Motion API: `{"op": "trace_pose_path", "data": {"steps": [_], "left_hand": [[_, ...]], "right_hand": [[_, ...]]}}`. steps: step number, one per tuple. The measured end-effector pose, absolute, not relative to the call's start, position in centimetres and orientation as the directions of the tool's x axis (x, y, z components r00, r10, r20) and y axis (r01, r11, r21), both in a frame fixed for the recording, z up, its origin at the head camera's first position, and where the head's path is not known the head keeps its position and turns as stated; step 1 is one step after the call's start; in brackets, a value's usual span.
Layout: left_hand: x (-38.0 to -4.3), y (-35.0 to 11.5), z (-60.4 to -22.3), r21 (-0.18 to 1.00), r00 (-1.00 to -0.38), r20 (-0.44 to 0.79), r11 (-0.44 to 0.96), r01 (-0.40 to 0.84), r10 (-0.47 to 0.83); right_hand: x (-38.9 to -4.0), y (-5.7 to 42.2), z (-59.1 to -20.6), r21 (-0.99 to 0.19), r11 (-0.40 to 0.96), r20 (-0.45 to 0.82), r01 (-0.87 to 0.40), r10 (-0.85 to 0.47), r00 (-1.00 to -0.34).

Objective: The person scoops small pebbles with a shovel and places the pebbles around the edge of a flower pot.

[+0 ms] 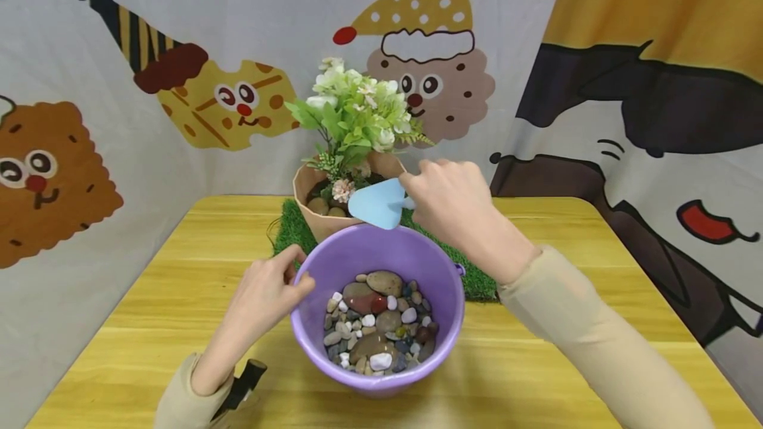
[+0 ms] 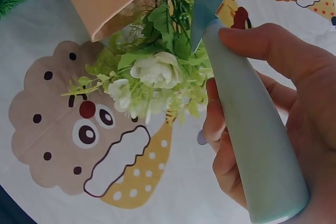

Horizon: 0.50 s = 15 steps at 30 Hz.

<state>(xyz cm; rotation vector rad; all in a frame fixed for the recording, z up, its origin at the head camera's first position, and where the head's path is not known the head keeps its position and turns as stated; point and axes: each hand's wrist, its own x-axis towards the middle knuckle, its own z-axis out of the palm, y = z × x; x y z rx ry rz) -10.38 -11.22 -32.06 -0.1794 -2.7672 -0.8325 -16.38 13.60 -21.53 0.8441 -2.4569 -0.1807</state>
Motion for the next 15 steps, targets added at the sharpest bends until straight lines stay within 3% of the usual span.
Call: {"op": "trace_pose_path", "data": {"steps": [4, 7, 15], "left_hand": [[-10.4, -11.2, -32.1, 0.525, -0.964, 0.263, 0.831, 0.182, 0.045], [-10.4, -11.2, -32.0, 0.522, -0.963, 0.265, 0.833, 0.183, 0.046], [-10.4, -11.2, -32.0, 0.526, -0.962, 0.271, 0.83, 0.186, 0.044]], "right_hand": [[-15.6, 14.1, -22.0, 0.337, 0.749, 0.501, -0.57, -0.655, -0.565], [-15.0, 14.3, -22.2, 0.361, 0.726, 0.508, -0.585, -0.679, -0.529], [-13.7, 14.3, -22.8, 0.424, 0.692, 0.408, -0.585, -0.722, -0.558]]}}
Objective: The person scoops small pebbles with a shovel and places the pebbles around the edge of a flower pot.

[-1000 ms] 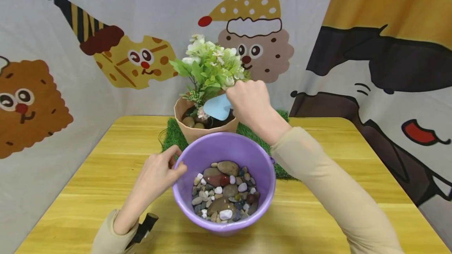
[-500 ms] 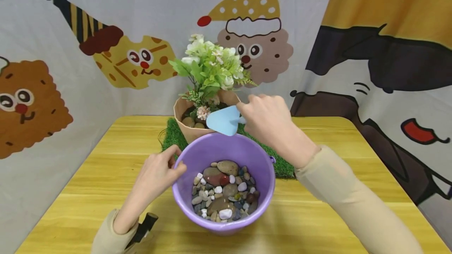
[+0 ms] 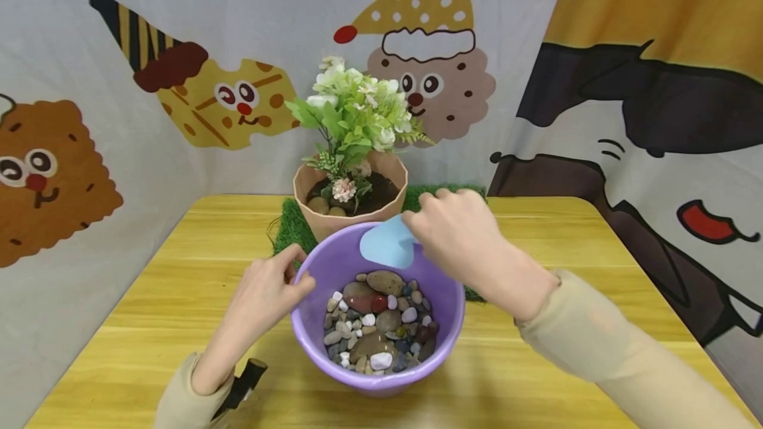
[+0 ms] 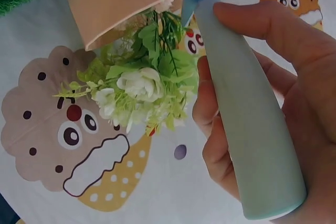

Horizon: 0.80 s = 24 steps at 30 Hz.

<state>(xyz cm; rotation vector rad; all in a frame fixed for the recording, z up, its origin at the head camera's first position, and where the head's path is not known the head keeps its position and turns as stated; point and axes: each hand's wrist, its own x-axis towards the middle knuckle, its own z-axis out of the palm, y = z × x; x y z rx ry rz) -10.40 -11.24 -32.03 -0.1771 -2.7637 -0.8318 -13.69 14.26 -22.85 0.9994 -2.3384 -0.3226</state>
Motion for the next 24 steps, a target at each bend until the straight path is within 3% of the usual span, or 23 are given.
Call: {"op": "trace_pose_path", "data": {"steps": [10, 24], "left_hand": [[-10.4, -11.2, -32.1, 0.529, -0.957, 0.285, 0.825, 0.2, 0.049], [-10.5, -11.3, -32.1, 0.53, -0.958, 0.283, 0.824, 0.203, 0.054]], "right_hand": [[-12.8, 13.8, -23.6, 0.49, 0.645, 0.278, -0.586, -0.753, -0.596], [-11.8, 12.2, -25.7, 0.576, 0.53, 0.211, -0.622, -0.832, -0.513]]}}
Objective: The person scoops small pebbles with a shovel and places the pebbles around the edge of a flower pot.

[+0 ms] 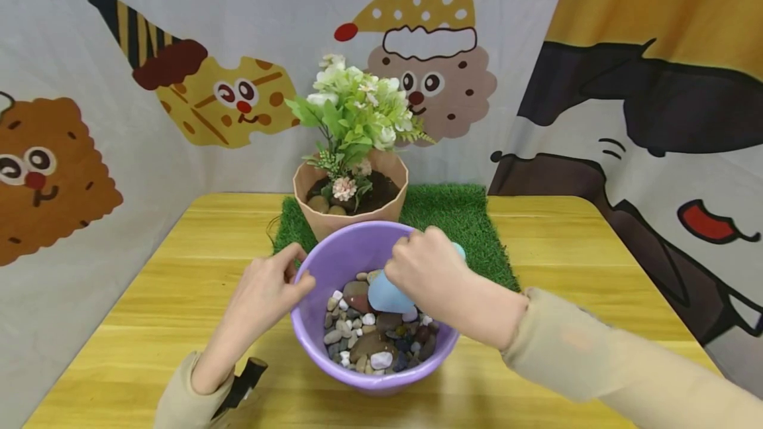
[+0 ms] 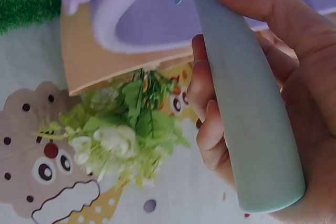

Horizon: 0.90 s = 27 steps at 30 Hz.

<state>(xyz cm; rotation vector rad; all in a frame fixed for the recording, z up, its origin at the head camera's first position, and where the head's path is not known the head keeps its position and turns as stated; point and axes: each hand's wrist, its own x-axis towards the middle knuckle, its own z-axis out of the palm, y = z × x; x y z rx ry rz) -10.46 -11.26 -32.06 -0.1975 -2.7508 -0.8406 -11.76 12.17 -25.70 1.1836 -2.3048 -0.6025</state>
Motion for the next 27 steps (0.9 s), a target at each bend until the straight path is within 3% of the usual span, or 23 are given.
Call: {"op": "trace_pose_path", "data": {"steps": [18, 27], "left_hand": [[-10.5, -11.2, -32.1, 0.533, -0.958, 0.279, 0.821, 0.206, 0.06], [-10.6, -11.3, -32.1, 0.512, -0.945, 0.32, 0.827, 0.233, 0.069]], "right_hand": [[-10.4, 8.8, -28.2, 0.635, 0.44, 0.168, -0.635, -0.881, -0.442], [-9.9, 8.2, -28.6, 0.69, 0.388, 0.181, -0.611, -0.91, -0.373]]}}
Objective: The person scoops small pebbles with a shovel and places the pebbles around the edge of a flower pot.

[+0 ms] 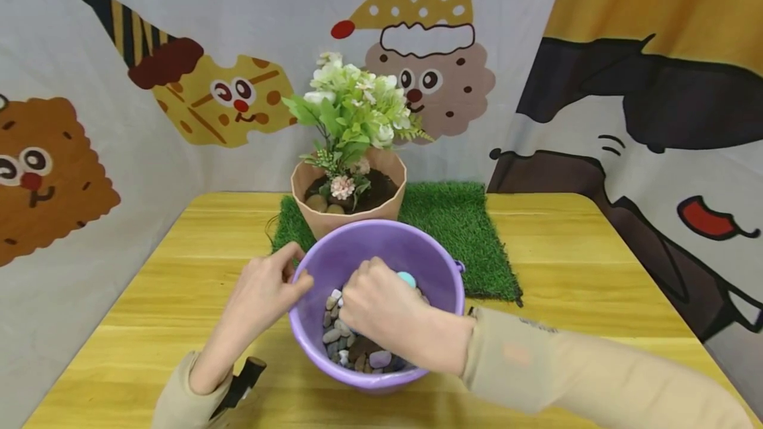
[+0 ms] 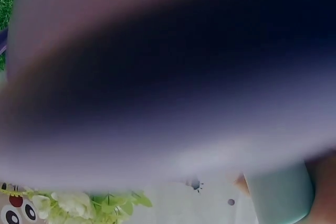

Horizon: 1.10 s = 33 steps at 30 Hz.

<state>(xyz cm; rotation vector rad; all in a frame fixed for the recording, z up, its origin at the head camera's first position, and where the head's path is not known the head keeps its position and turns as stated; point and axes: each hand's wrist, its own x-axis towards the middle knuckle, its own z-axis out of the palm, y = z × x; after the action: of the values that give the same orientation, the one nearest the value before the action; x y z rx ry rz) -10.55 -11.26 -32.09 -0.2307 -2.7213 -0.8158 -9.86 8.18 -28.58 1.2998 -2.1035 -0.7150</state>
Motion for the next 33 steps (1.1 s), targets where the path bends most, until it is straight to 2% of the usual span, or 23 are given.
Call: {"op": "trace_pose_path", "data": {"steps": [7, 14, 16, 21, 25, 33], "left_hand": [[-10.6, -11.3, -32.0, 0.507, -0.947, 0.315, 0.832, 0.225, 0.063], [-10.6, -11.3, -31.9, 0.51, -0.955, 0.292, 0.835, 0.209, 0.061], [-10.6, -11.2, -32.0, 0.514, -0.956, 0.288, 0.832, 0.209, 0.061], [-10.6, -11.2, -32.0, 0.523, -0.958, 0.281, 0.828, 0.203, 0.058], [-10.6, -11.2, -31.9, 0.526, -0.959, 0.278, 0.826, 0.203, 0.058], [-10.5, -11.3, -31.9, 0.531, -0.96, 0.273, 0.823, 0.2, 0.057]], "right_hand": [[-10.2, 8.5, -28.5, 0.662, 0.38, 0.151, -0.647, -0.912, -0.381], [-11.3, 9.0, -29.7, 0.584, 0.31, 0.156, -0.75, -0.95, -0.271], [-11.8, 9.3, -29.8, 0.548, 0.306, 0.137, -0.778, -0.951, -0.277], [-13.3, 10.6, -29.8, 0.327, 0.355, 0.061, -0.876, -0.933, -0.355], [-14.6, 11.8, -29.6, 0.117, 0.385, 0.07, -0.916, -0.923, -0.379], [-16.2, 13.5, -28.8, -0.19, 0.439, 0.032, -0.878, -0.891, -0.452]]}}
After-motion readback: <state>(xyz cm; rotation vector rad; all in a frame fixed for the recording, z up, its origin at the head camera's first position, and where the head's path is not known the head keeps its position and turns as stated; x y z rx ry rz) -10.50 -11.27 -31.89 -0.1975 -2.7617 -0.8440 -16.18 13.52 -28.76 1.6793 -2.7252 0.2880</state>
